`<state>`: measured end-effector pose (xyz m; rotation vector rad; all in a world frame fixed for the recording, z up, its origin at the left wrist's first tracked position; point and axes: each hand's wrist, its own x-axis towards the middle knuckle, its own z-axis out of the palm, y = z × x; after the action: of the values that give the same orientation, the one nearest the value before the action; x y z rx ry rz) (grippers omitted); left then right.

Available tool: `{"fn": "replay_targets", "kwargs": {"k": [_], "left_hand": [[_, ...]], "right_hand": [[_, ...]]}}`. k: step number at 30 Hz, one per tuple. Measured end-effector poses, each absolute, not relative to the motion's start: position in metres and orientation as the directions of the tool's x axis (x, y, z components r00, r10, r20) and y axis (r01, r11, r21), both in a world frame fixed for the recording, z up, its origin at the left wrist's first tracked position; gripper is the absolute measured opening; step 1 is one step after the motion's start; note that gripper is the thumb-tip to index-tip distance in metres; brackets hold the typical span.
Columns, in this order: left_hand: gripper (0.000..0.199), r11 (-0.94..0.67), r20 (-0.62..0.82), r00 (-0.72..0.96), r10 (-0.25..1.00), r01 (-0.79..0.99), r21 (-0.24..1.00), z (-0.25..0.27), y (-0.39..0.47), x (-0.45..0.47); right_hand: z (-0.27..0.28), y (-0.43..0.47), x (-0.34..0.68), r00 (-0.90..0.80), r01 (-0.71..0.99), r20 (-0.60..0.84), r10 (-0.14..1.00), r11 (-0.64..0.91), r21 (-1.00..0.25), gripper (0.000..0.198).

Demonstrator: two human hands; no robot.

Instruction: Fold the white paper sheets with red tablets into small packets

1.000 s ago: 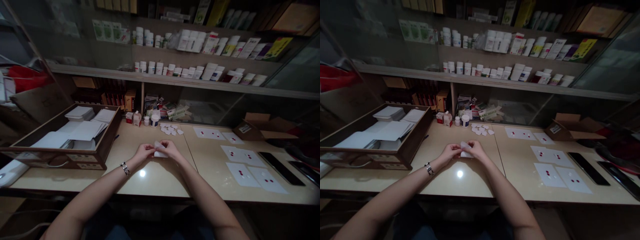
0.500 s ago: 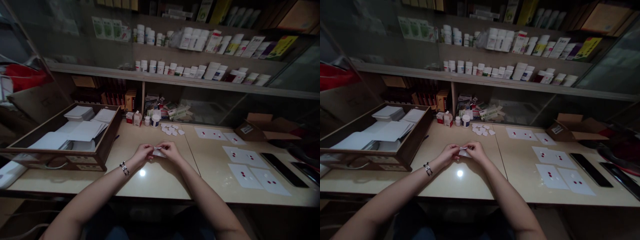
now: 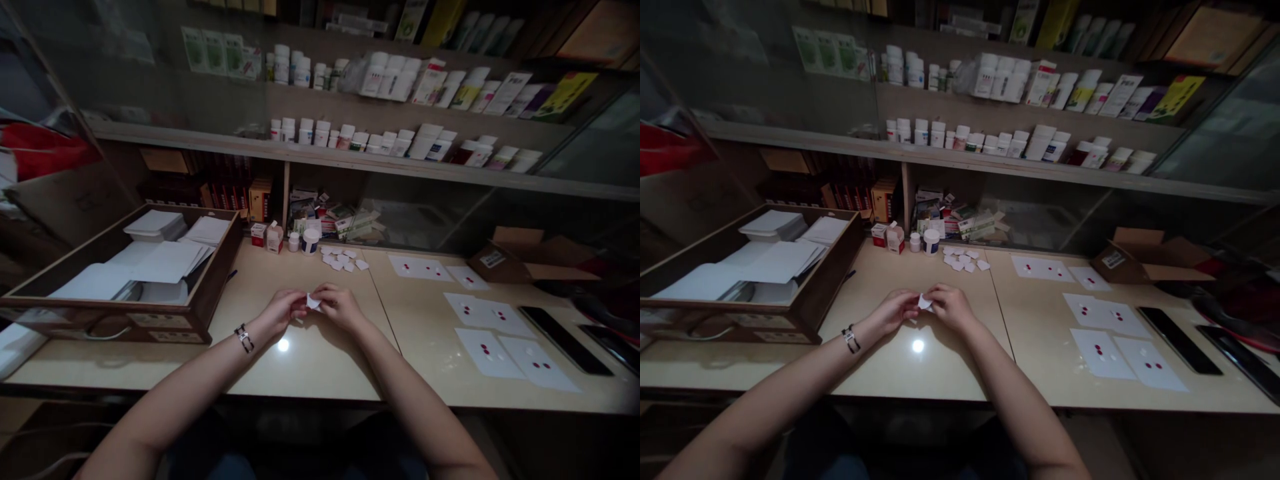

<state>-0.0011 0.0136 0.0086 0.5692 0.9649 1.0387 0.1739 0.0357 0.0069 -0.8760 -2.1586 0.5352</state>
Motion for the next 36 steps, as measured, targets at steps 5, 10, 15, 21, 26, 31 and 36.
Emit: {"fn": "replay_targets", "kwargs": {"k": [5, 10, 15, 21, 26, 31, 36], "left_hand": [[0.017, 0.444, -0.392, 0.208, 0.896, -0.409, 0.797, 0.009, 0.014, -0.003], [0.01, 0.454, -0.422, 0.169, 0.891, -0.368, 0.811, 0.005, 0.016, -0.002], [0.012, 0.453, -0.433, 0.135, 0.891, -0.315, 0.834, 0.003, 0.016, -0.001], [0.019, 0.395, -0.38, 0.105, 0.919, -0.26, 0.881, 0.001, 0.014, 0.001], [0.018, 0.428, -0.404, 0.146, 0.903, -0.238, 0.872, 0.005, 0.011, 0.002], [0.014, 0.433, -0.408, 0.152, 0.9, -0.196, 0.88, 0.009, 0.01, 0.001], [0.017, 0.396, -0.386, 0.089, 0.918, -0.206, 0.895, 0.006, 0.01, 0.005]], "right_hand": [[0.009, 0.035, 0.173, -0.504, 0.468, 0.474, 0.722, 0.689, -0.553, 0.034], [0.01, 0.034, 0.174, -0.535, 0.509, 0.464, 0.706, 0.708, -0.49, 0.033], [0.008, 0.03, 0.173, -0.592, 0.604, 0.456, 0.664, 0.741, -0.295, 0.028], [0.006, 0.025, 0.168, -0.64, 0.613, 0.489, 0.593, 0.777, -0.141, 0.019], [0.007, 0.024, 0.167, -0.63, 0.61, 0.516, 0.58, 0.781, -0.133, 0.019], [0.001, 0.028, 0.17, -0.535, 0.619, 0.546, 0.645, 0.739, -0.266, 0.021], [0.003, 0.025, 0.169, -0.603, 0.619, 0.538, 0.589, 0.771, -0.151, 0.018]]}}
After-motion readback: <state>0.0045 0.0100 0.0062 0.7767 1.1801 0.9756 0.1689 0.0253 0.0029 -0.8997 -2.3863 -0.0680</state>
